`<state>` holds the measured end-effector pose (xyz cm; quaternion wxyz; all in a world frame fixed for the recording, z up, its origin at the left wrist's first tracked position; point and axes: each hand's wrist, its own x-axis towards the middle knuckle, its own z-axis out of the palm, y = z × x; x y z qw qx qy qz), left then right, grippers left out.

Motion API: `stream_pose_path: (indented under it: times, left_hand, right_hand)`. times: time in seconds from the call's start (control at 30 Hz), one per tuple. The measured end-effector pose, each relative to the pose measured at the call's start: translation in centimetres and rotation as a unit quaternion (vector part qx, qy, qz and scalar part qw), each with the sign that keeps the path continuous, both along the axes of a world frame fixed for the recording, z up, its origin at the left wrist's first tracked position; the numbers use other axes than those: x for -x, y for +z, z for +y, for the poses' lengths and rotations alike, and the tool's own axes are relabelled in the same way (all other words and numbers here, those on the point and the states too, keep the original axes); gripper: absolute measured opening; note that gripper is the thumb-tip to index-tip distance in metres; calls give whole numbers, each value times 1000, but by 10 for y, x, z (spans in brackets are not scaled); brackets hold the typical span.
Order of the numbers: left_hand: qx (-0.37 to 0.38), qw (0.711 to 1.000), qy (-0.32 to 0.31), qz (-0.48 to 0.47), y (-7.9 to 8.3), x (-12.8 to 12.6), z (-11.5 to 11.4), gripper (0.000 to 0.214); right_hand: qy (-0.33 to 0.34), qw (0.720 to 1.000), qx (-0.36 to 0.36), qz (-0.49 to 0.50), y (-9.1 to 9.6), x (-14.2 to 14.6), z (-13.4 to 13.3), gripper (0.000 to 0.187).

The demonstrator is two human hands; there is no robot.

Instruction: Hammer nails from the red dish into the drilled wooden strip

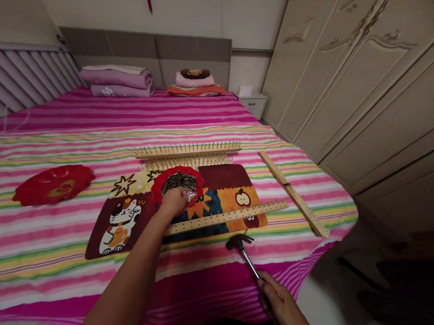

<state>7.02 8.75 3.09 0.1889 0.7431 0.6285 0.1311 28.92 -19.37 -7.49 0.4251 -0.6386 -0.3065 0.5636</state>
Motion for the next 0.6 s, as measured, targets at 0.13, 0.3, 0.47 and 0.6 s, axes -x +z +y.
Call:
stream_pose_path:
  times: [0.13, 0.3, 0.47, 0.6]
  left_hand:
    - [61, 954, 47, -290, 3, 12, -7, 14]
    - [128, 858, 75, -491, 14, 10, -33, 39]
    - [154, 869, 58, -467, -1, -8, -67, 32]
    - [130, 895, 69, -420, -22, -19, -79, 27]
  right_hand:
    - [16, 1000, -1, 7, -4, -3, 0, 47]
    - [37, 999, -8, -4, 0, -8, 0, 45]
    - [37, 999, -13, -23, 8, -6, 0, 39]
    - [31, 999, -17, -10, 6, -5, -1, 39]
